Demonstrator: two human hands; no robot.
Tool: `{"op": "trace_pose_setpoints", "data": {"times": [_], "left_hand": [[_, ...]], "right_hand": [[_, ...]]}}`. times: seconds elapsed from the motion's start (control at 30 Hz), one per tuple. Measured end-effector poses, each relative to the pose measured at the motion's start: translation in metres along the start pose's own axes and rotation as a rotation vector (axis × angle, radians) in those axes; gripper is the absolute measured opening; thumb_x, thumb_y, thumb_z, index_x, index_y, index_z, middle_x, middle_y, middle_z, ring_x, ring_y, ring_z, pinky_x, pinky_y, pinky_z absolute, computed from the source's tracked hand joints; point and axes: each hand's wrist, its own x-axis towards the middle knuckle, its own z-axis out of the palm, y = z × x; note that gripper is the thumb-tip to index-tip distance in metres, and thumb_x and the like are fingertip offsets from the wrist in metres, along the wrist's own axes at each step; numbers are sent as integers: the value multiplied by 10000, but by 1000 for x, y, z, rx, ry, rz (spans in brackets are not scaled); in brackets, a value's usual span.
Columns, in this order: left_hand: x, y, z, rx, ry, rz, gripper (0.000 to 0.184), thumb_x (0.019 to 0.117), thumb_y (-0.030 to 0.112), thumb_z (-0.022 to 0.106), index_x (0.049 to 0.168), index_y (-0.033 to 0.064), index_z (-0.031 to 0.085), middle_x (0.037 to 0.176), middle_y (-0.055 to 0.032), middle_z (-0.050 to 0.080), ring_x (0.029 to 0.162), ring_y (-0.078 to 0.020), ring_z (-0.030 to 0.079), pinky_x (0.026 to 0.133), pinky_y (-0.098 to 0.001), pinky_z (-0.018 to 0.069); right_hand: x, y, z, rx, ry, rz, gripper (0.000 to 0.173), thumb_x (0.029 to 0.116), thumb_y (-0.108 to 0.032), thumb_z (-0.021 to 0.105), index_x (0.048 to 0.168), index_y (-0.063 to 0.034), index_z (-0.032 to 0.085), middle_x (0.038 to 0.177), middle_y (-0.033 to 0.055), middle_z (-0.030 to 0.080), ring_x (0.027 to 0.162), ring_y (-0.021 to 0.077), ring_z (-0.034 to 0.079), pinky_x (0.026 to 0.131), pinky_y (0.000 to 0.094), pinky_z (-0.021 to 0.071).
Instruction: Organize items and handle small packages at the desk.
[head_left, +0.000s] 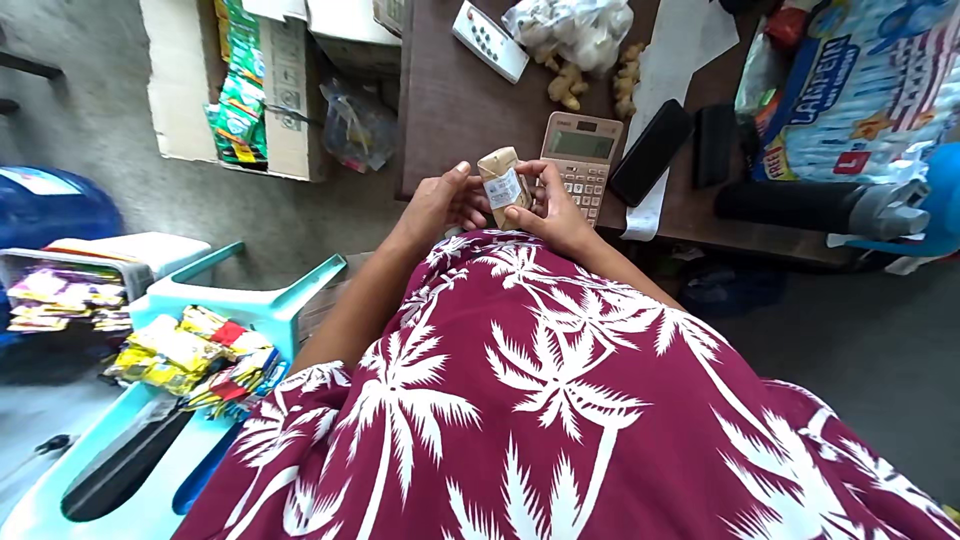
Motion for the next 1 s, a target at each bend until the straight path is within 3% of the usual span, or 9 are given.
{"op": "trace_pose_setpoints", "data": {"times": [0.17,0.37,0.77,1.0], "left_hand": [[1,-2,-2,-9,9,1,530,1112,323,194,1050,53,646,828,28,721,696,-58,686,655,-234,593],[3,-7,-4,-27,12,-3,515,1110,329,204,1048,59,638,837,20,723,700,-61,689,656,-236,592],[7,-9,-3,-9,25,-27,517,1112,349,220,1058,68,650,836,23,722,710,-62,691,669,-244,595],[7,-9,-2,-8,19,-21,521,1109,351,215,1057,67,648,834,16,725,709,-69,696,671,-247,599]], "right_hand": [[3,1,0,-47,10,-4,767,838,-307,797,1426,-15,400,1286,147,608,918,124,718,779,297,632],[6,3,-1,-115,19,-11,858,788,-412,835,1434,-26,422,1363,172,542,993,139,698,790,305,624],[8,5,-4,-164,22,-41,817,794,-362,857,1417,-28,448,1427,193,496,992,168,695,796,326,624],[7,6,-6,-194,12,-41,829,797,-406,851,1421,-36,450,1452,191,479,1002,160,690,796,314,618]]}}
